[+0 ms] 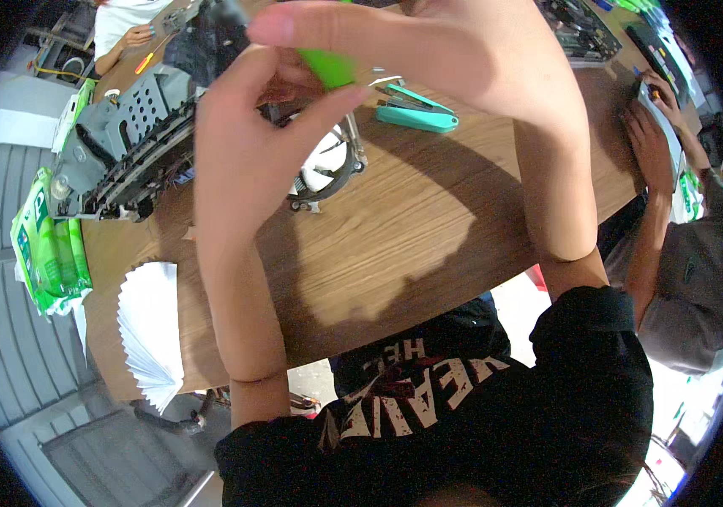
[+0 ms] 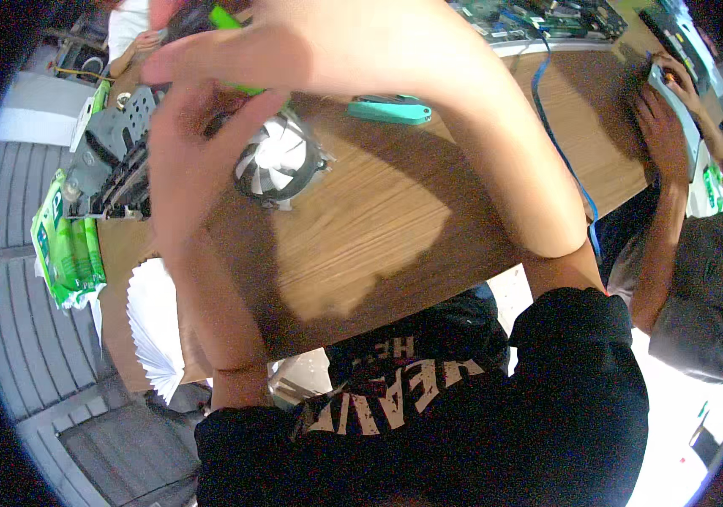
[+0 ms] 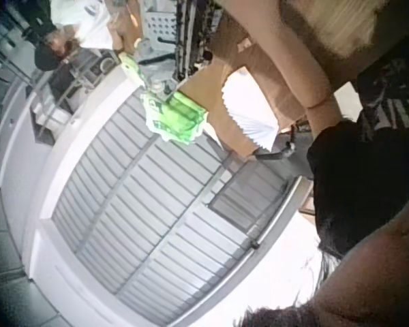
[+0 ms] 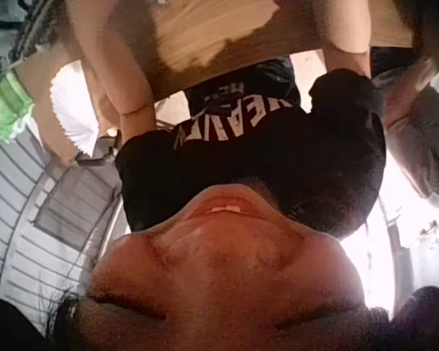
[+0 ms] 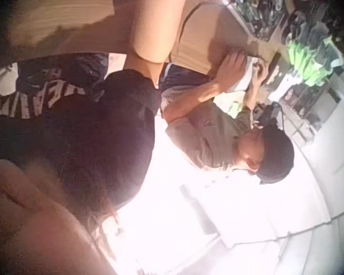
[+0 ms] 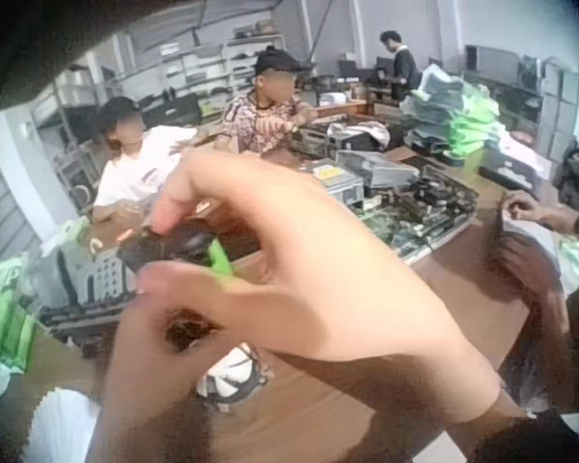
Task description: The person uses a green screwdriver to work on a white computer cooling fan on a wooden table, then picks up and handles a small orange object, possibly a piece of tape or a small circuit board, using both hands.
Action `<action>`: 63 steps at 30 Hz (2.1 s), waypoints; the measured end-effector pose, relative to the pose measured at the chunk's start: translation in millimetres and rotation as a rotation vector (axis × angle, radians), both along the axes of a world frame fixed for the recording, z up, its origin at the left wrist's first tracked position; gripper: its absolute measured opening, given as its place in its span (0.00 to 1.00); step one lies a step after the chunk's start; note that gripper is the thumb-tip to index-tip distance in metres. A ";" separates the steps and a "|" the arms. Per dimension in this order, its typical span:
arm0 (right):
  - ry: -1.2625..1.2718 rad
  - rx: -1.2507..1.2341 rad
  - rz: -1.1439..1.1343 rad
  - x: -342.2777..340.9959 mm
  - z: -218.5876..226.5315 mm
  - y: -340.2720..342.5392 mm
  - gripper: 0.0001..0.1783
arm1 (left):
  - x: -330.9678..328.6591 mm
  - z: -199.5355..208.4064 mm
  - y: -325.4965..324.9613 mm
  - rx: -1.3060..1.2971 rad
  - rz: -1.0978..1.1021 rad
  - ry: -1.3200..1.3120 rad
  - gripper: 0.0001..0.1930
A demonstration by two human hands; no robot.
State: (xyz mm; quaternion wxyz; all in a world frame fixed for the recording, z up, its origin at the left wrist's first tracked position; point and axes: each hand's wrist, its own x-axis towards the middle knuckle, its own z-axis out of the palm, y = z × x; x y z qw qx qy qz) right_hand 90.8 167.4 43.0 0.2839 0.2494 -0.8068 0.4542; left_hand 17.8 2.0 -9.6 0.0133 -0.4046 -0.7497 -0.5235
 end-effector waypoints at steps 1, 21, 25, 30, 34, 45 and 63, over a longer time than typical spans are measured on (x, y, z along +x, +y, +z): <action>0.121 -0.084 0.108 -17.7 -14.3 7.0 0.11 | 3.5 -0.8 2.8 0.007 0.010 0.005 0.11; -0.063 0.146 0.071 6.4 36.7 27.2 0.17 | 14.2 20.2 10.1 -0.070 -0.058 0.147 0.20; -0.206 0.077 0.258 8.7 35.1 34.3 0.20 | 9.7 21.3 0.2 -0.224 -0.270 -0.115 0.18; -0.067 0.202 0.131 6.0 34.6 39.6 0.17 | 15.6 30.8 5.9 -0.283 -0.065 -0.033 0.16; -0.047 0.174 -0.031 4.4 34.2 27.9 0.15 | 12.1 19.3 4.2 -0.279 0.062 0.042 0.17; -0.004 0.184 0.094 10.3 36.1 27.8 0.12 | 9.1 26.0 -0.2 -0.160 -0.199 0.050 0.17; 0.067 0.165 0.059 3.6 30.0 19.8 0.12 | 7.5 30.2 -4.0 0.006 -0.179 -0.047 0.15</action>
